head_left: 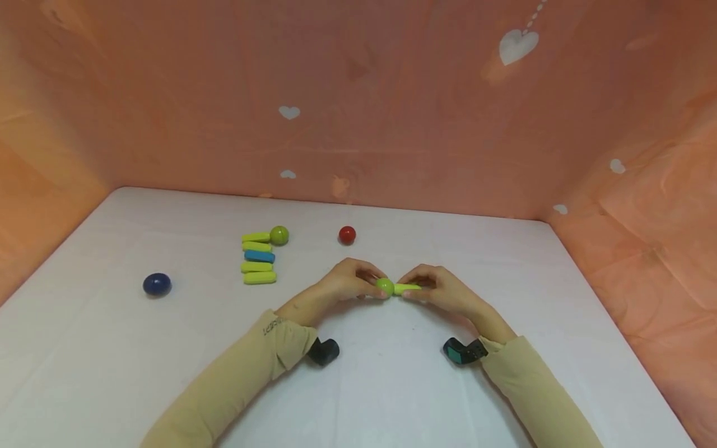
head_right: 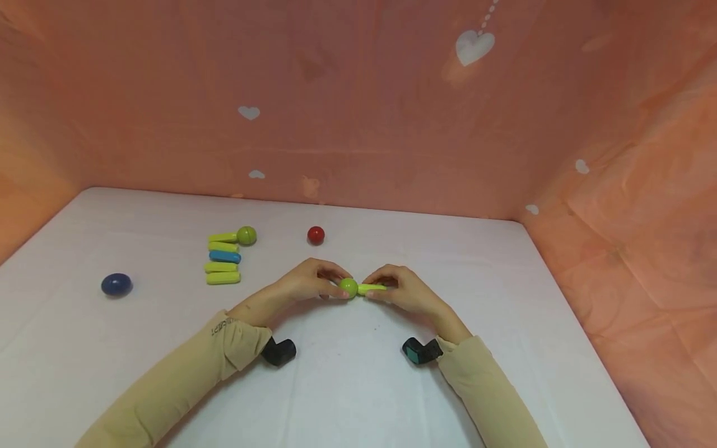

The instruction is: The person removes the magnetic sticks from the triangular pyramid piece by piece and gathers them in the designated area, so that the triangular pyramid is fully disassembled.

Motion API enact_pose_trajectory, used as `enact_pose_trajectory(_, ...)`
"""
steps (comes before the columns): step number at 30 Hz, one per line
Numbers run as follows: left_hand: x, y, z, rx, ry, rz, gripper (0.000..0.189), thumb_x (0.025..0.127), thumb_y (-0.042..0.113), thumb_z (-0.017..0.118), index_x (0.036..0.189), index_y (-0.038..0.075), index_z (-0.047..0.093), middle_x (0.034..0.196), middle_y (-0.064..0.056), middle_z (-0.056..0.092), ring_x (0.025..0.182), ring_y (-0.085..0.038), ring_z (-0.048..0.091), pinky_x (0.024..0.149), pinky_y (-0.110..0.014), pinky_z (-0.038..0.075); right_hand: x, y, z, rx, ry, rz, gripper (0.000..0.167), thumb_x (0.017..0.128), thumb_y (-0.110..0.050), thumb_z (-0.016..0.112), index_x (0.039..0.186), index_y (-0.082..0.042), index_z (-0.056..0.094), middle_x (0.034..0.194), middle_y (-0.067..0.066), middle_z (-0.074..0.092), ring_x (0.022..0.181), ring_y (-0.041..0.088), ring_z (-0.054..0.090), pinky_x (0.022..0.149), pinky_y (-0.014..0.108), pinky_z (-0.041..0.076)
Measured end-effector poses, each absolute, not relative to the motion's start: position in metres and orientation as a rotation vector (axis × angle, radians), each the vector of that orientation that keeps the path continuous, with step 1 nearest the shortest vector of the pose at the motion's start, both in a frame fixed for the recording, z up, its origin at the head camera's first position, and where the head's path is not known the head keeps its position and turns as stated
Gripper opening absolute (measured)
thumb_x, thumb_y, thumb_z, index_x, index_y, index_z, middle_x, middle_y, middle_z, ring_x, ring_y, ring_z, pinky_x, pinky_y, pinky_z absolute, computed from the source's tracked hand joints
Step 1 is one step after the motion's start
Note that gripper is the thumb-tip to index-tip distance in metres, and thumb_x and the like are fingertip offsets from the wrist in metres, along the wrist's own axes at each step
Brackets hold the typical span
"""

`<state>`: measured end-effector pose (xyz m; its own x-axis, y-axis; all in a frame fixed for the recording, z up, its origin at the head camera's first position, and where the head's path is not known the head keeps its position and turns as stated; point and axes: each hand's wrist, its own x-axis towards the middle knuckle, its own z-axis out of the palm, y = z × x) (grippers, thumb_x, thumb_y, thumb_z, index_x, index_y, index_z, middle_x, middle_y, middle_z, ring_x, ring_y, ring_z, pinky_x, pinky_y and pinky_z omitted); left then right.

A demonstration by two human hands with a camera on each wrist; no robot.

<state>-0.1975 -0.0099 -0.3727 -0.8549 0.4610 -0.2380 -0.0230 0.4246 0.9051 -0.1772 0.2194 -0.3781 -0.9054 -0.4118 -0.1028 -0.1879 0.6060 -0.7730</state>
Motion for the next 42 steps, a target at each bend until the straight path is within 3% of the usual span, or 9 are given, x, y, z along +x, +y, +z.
enact_pose_trajectory(11, -0.200, -0.013, -0.372, 0.370, 2.163, 1.424, 0.034, 0.078, 0.010, 0.078, 0.110, 0.003, 0.069, 0.099, -0.008, 0.067, 0.081, -0.013, 0.055, 0.064, -0.020, 0.048, -0.181, 0.217, -0.371, -0.496, 2.495, -1.151, 0.021, 0.089, -0.019, 0.068, 0.106, -0.006, 0.068, 0.100, 0.005, 0.067, 0.089, 0.016, 0.056, 0.079, 0.029, 0.046)
enact_pose_trajectory(15, -0.199, -0.017, -0.372, 0.364, 2.176, 1.402, 0.036, 0.079, 0.013, 0.078, 0.113, 0.005, 0.069, 0.108, -0.008, 0.067, 0.090, -0.014, 0.057, 0.073, -0.022, 0.050, -0.182, 0.222, -0.371, -0.475, 2.491, -1.147, 0.020, 0.089, -0.019, 0.067, 0.106, -0.008, 0.068, 0.101, 0.004, 0.067, 0.092, 0.016, 0.056, 0.081, 0.030, 0.045)
enact_pose_trajectory(20, -0.199, -0.026, -0.372, 0.324, 2.180, 1.379, 0.039, 0.081, 0.015, 0.077, 0.118, 0.007, 0.068, 0.114, -0.008, 0.066, 0.101, -0.018, 0.057, 0.083, -0.026, 0.051, -0.180, 0.227, -0.372, -0.417, 2.496, -1.163, 0.021, 0.089, -0.021, 0.069, 0.105, -0.007, 0.068, 0.099, 0.005, 0.064, 0.088, 0.017, 0.053, 0.071, 0.025, 0.045)
enact_pose_trajectory(25, -0.199, -0.033, -0.371, 0.322, 2.148, 1.411, 0.038, 0.082, 0.012, 0.075, 0.118, 0.004, 0.067, 0.112, -0.011, 0.066, 0.099, -0.018, 0.057, 0.083, -0.026, 0.052, -0.178, 0.226, -0.372, -0.414, 2.491, -1.188, 0.021, 0.088, -0.019, 0.070, 0.104, -0.005, 0.068, 0.094, 0.006, 0.063, 0.082, 0.016, 0.052, 0.066, 0.022, 0.045)
enact_pose_trajectory(42, -0.219, -0.049, -0.367, -0.039, 2.277, 1.612, 0.041, 0.084, 0.012, 0.073, 0.122, 0.002, 0.061, 0.106, -0.011, 0.060, 0.083, -0.015, 0.060, 0.073, -0.021, 0.050, -0.174, 0.224, -0.372, -0.385, 2.517, -1.181, 0.020, 0.087, -0.018, 0.070, 0.104, -0.008, 0.069, 0.097, 0.005, 0.065, 0.084, 0.016, 0.053, 0.073, 0.025, 0.044)
